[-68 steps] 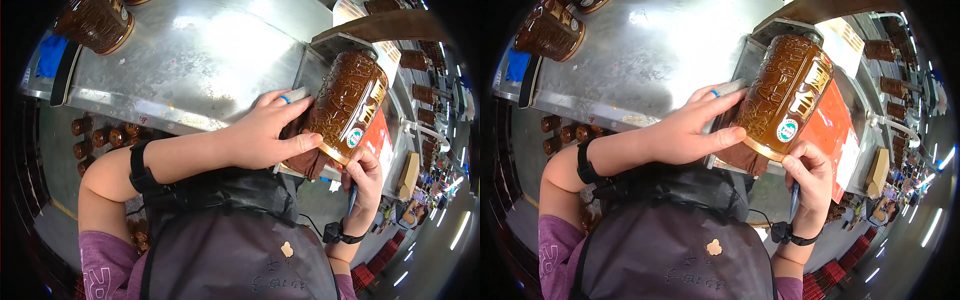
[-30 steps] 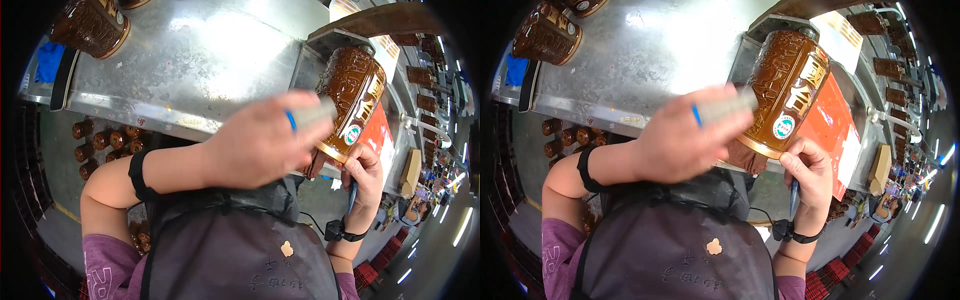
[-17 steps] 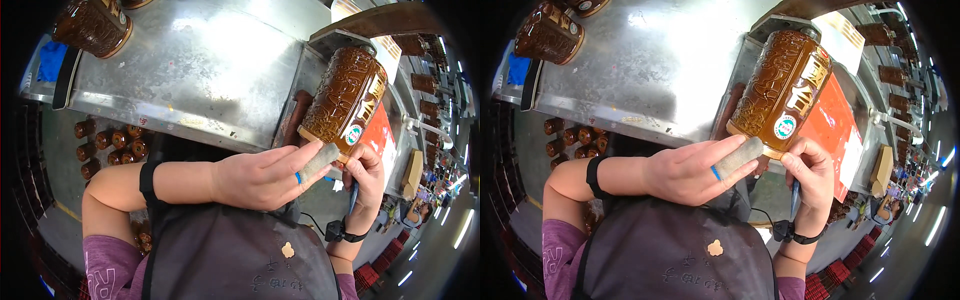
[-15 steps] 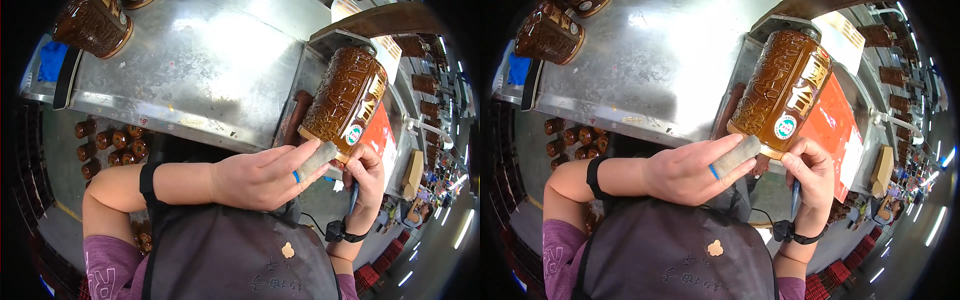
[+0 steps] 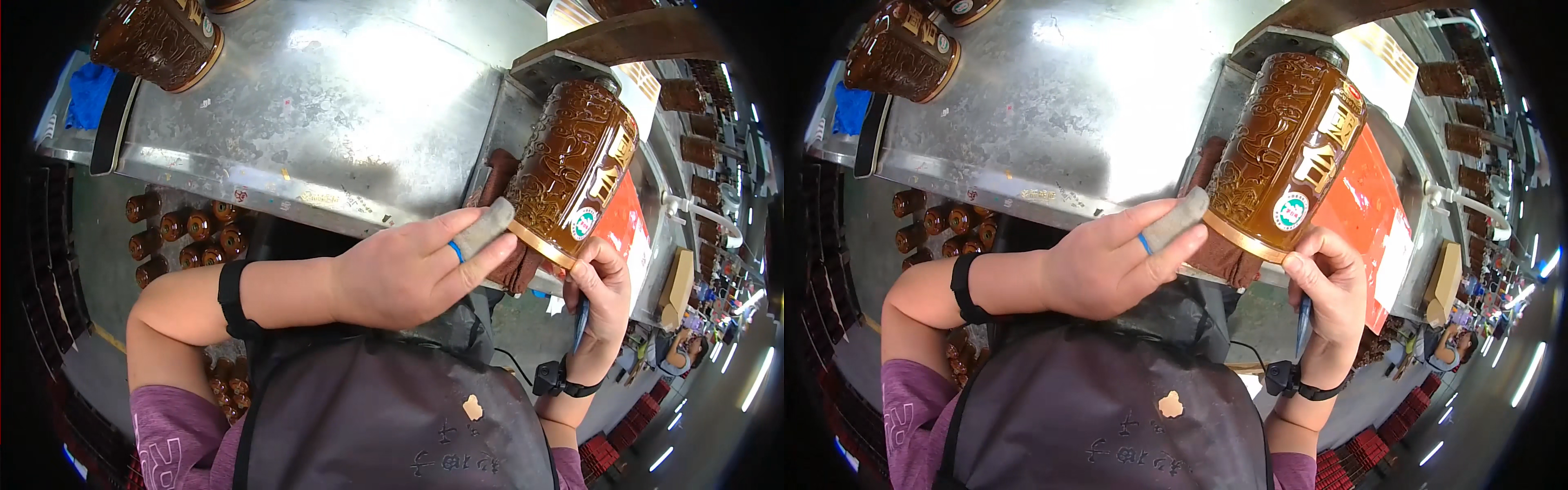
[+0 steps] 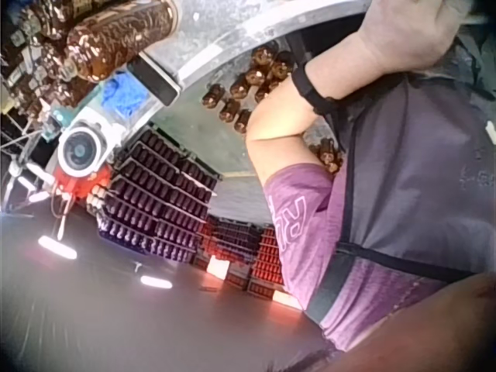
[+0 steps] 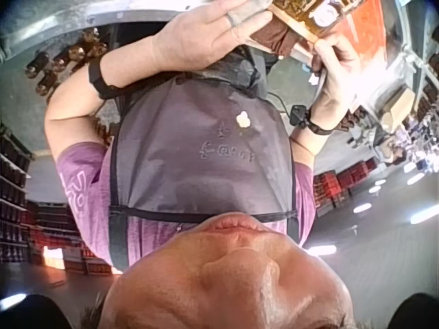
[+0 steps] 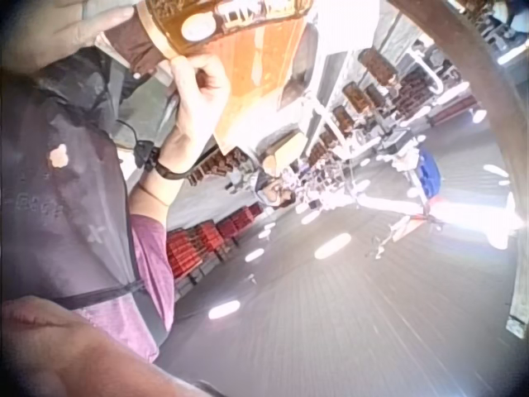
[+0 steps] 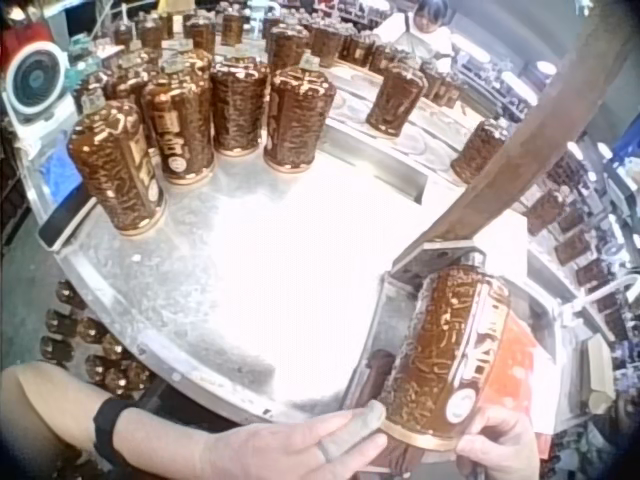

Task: Manually applying decorative labels and stickers to ceramic liquor bottles.

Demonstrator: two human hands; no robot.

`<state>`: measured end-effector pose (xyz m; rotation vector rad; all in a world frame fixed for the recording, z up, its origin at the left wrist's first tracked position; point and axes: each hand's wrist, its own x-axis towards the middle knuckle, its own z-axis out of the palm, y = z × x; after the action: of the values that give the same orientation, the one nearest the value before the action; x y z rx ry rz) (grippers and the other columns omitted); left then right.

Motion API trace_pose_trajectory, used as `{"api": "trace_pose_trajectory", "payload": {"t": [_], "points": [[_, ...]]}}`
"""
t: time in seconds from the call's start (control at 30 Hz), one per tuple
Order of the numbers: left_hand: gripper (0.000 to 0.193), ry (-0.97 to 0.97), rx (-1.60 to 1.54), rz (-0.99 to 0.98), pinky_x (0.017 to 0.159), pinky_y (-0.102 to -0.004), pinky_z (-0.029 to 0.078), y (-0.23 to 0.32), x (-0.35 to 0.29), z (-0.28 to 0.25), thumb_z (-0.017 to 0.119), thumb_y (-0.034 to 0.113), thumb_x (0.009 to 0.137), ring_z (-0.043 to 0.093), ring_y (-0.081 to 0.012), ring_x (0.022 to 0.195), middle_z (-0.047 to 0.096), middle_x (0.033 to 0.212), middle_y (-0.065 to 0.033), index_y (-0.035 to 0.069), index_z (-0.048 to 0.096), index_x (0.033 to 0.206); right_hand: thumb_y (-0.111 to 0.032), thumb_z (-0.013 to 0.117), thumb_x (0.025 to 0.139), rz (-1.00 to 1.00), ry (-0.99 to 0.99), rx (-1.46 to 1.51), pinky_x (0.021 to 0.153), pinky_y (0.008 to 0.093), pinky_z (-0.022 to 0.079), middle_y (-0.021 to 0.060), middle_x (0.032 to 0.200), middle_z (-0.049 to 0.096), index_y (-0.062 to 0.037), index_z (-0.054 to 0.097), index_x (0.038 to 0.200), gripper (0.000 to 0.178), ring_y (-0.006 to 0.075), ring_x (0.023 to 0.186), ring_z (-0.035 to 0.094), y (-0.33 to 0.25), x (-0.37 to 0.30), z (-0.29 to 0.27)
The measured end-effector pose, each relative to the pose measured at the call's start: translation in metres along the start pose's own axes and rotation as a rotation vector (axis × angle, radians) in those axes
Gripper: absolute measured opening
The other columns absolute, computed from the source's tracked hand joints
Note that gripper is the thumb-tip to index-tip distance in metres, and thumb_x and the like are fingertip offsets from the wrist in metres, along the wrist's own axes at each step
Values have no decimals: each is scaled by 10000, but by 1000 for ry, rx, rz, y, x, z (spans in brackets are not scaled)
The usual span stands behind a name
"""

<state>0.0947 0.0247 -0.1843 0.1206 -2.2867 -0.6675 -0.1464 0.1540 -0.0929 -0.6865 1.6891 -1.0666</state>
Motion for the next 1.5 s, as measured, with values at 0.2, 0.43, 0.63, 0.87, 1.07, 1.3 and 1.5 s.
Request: {"api": "trace_pose_trajectory", "payload": {"t": [0.2,0.43,0.63,0.87,1.07,1.3,1.5], "points": [[608,-81,-104,-191,921,-419,517,-7,-8,-8,666,46,830,607,-372,1051,628,1194,-230,-60,455,1391,-94,743,879,2,-8,-4,430,200,369,-15,771,558,-48,587,825,171,51,505,472,0,0,-2],[542,62,-138,-71,950,-420,517,-12,11,-19,677,30,786,601,-358,1112,632,1220,-204,-32,558,1311,-80,740,879,8,-7,-15,430,199,381,-3,806,575,-50,591,844,156,53,510,478,-2,0,-2],[556,-8,-112,21,975,-417,509,-7,7,-11,637,-11,774,588,-366,1173,630,1231,-219,-64,540,1319,-69,739,872,19,31,-6,444,196,389,-8,806,581,-48,596,837,148,46,561,496,-5,-1,3],[597,-175,-46,-198,987,-413,501,-12,3,-12,611,-48,772,593,-388,1169,652,1177,-237,-95,484,1354,-133,759,880,59,8,-64,487,200,401,-51,751,554,-65,602,775,200,26,593,492,-14,0,7],[340,-8,21,213,843,-387,592,2,34,-14,628,30,805,644,-339,1103,688,1095,-164,-7,684,1138,-126,745,899,33,-42,-26,522,205,420,-52,698,561,-53,603,786,196,12,594,495,-15,2,7],[327,-38,167,306,838,-360,589,12,55,-6,676,87,796,628,-278,1056,687,1104,-123,40,711,1118,-116,717,920,-22,-119,95,570,201,450,8,697,663,-42,601,797,185,39,615,589,-9,4,6],[414,-94,115,254,919,-398,548,16,65,-5,759,143,757,572,-289,1155,672,1159,-106,54,707,1158,-176,737,909,-44,-70,32,524,198,388,-20,641,630,-51,620,746,237,17,568,535,-7,3,5]]}}
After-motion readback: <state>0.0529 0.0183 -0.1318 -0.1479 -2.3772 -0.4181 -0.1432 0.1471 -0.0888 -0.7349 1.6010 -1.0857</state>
